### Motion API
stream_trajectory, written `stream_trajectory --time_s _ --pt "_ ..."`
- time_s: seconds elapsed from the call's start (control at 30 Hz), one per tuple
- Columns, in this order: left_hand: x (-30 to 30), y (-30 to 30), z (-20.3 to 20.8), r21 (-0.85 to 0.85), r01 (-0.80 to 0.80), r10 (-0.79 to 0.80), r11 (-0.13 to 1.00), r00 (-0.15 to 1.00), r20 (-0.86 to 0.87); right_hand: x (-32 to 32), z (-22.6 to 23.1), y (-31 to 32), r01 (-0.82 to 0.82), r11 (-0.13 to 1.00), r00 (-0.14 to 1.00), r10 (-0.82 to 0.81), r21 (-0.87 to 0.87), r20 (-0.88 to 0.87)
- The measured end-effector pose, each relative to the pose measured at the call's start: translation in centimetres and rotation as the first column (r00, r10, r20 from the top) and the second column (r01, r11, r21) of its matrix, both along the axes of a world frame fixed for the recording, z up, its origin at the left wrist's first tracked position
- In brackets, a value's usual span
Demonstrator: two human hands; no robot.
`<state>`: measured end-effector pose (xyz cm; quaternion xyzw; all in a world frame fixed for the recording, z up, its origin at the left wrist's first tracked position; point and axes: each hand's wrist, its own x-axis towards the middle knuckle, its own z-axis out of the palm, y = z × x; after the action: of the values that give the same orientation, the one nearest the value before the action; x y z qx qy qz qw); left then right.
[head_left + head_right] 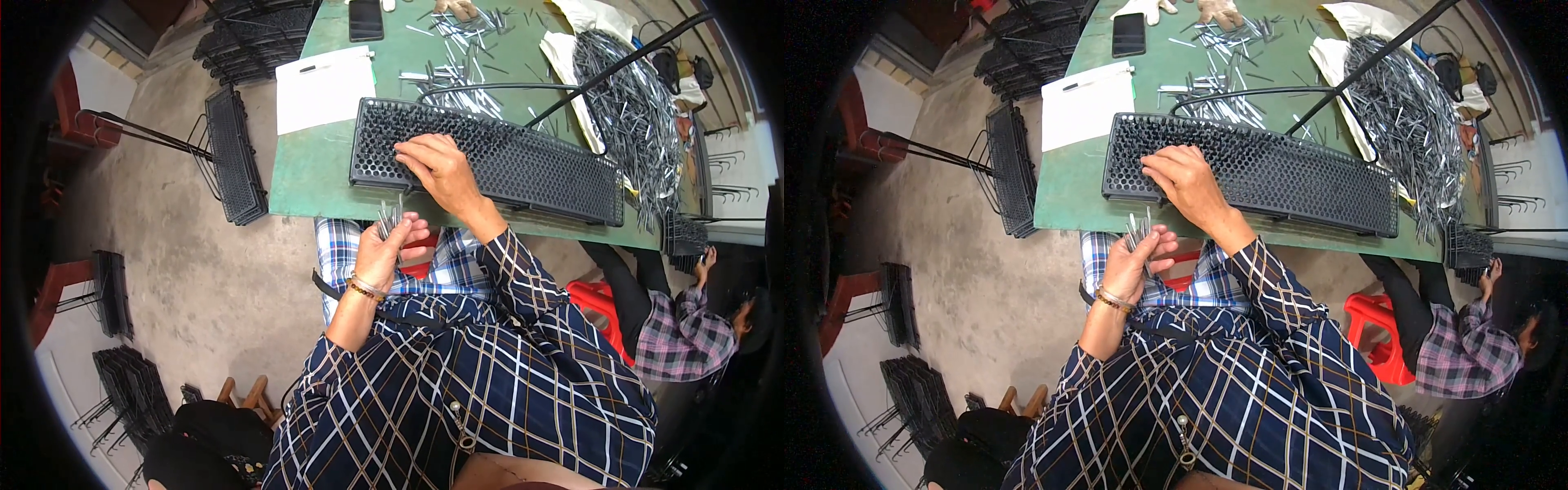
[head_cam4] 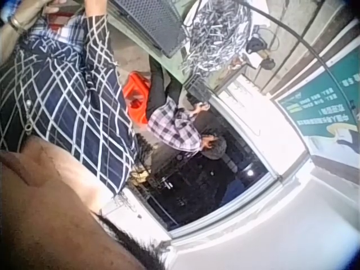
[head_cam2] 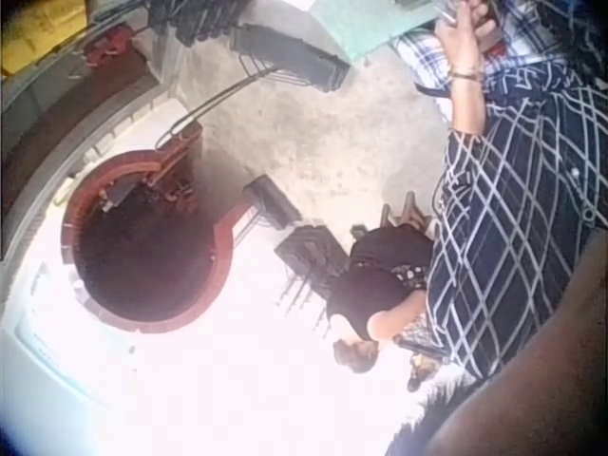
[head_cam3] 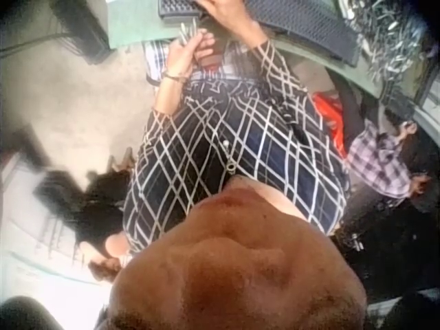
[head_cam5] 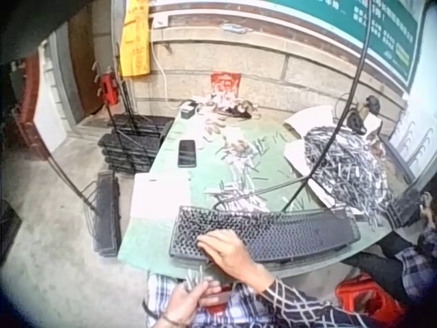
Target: Inserting small metal pins into a perforated grid plate on a workbench.
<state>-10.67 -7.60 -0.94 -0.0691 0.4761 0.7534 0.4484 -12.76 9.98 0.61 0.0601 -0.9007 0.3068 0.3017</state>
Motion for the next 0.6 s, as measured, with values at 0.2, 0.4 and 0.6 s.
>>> stream_trajectory --time_s 0.2,0.4,0.6 --pt "0.1 0.1 0.3 0.002 -0.006 0.006 1.000 1.000 0.013 -0.1 0.0 -0.2 0.051 0.999 0.997 -0.051 -0.002 -0.050" --pt "0.0 0.2 -0.2 0.048 -0.002 -0.001 0.999 0.998 0.066 0.5 -0.2 -0.5 0.162 0.984 0.985 -0.157 0.074 -0.066" --pt "0.0 0.1 0.1 0.066 0.012 -0.017 0.998 0.997 0.080 0.8 -0.1 -0.5 0.141 0.977 0.990 -0.137 0.160 -0.040"
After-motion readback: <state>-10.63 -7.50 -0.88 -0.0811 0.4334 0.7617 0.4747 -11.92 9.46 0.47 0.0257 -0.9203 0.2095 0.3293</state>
